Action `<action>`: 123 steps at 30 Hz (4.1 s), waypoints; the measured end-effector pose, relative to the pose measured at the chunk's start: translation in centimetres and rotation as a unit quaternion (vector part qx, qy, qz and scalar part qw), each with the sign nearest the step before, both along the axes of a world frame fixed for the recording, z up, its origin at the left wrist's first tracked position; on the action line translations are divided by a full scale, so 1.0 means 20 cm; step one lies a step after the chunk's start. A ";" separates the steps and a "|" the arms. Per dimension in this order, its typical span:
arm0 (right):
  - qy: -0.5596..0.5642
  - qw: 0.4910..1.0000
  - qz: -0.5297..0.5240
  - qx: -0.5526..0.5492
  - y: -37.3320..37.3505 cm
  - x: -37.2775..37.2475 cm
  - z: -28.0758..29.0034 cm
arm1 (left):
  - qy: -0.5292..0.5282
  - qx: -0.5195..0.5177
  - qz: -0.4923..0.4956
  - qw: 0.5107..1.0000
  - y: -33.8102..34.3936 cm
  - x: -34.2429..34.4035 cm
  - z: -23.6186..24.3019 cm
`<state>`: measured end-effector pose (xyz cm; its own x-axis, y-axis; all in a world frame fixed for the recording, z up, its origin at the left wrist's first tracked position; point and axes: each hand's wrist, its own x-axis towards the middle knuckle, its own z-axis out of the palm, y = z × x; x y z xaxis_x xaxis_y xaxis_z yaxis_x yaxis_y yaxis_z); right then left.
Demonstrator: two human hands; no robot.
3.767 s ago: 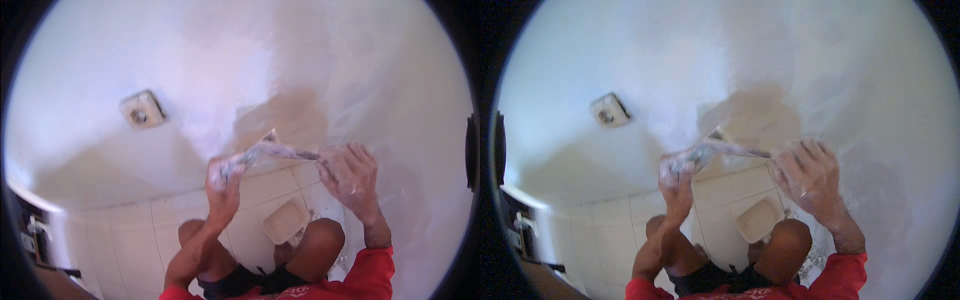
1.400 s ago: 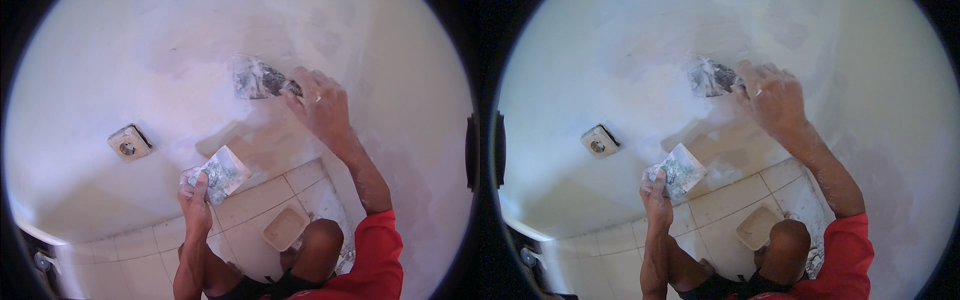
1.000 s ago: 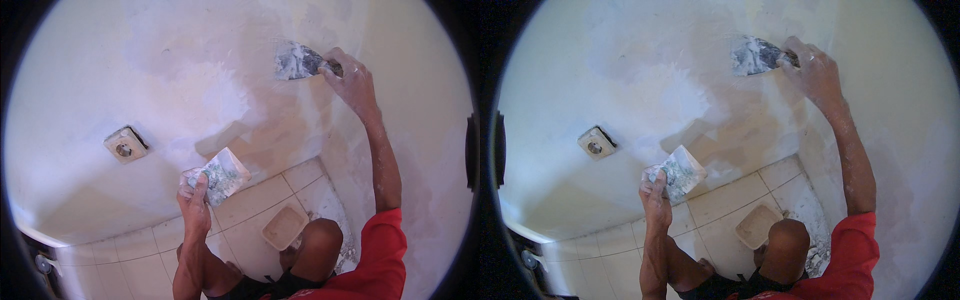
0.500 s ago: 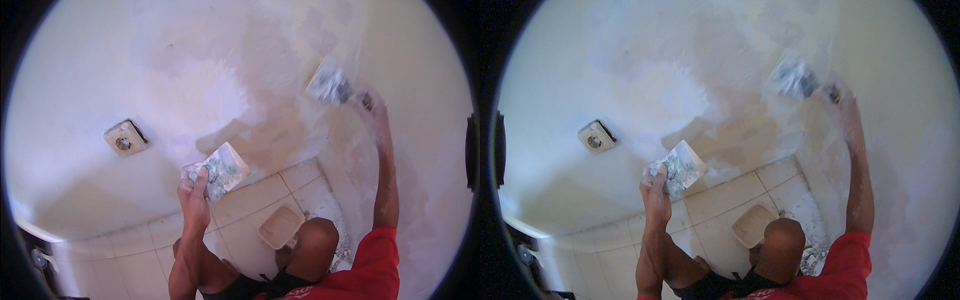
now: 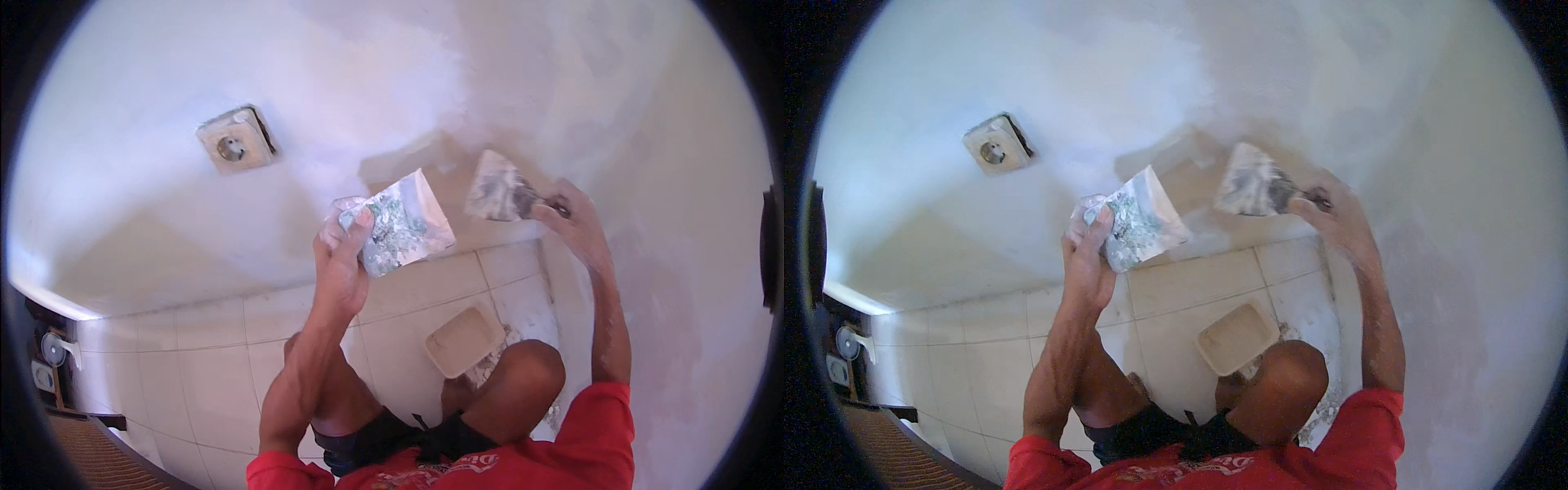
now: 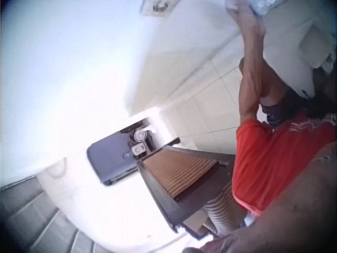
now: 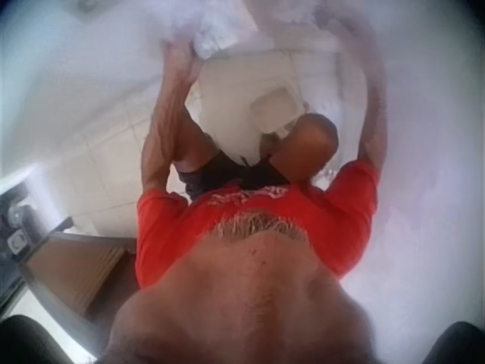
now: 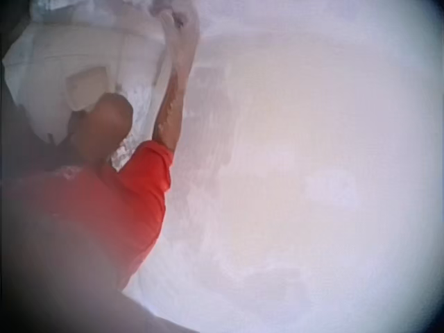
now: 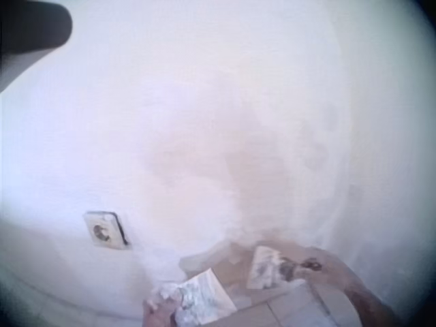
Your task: The person applies plaster to the wall using putty knives, scooping compound from a container, spreading it across the wall, and smoothing along the base of the wall.
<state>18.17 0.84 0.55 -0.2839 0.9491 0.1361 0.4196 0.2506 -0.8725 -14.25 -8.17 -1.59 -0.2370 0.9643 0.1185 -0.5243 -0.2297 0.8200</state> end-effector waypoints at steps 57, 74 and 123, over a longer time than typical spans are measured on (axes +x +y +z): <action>-0.217 0.797 -0.139 0.545 0.18 -0.23 0.51 | 0.395 0.055 0.099 0.912 -0.05 0.02 -0.04; 0.061 0.986 -0.100 0.118 -0.09 0.27 0.29 | 0.177 -0.026 0.037 0.983 0.04 0.07 -0.06; 0.009 0.998 0.060 0.003 -0.20 -0.12 0.03 | 0.013 -0.047 -0.058 0.997 0.05 0.10 -0.08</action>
<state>15.84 -3.10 1.09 -0.3928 0.9078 0.1469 0.3713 0.3027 -0.8778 -12.29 -7.10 -3.16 -0.1210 0.9922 0.0305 -0.5220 -0.0897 0.8482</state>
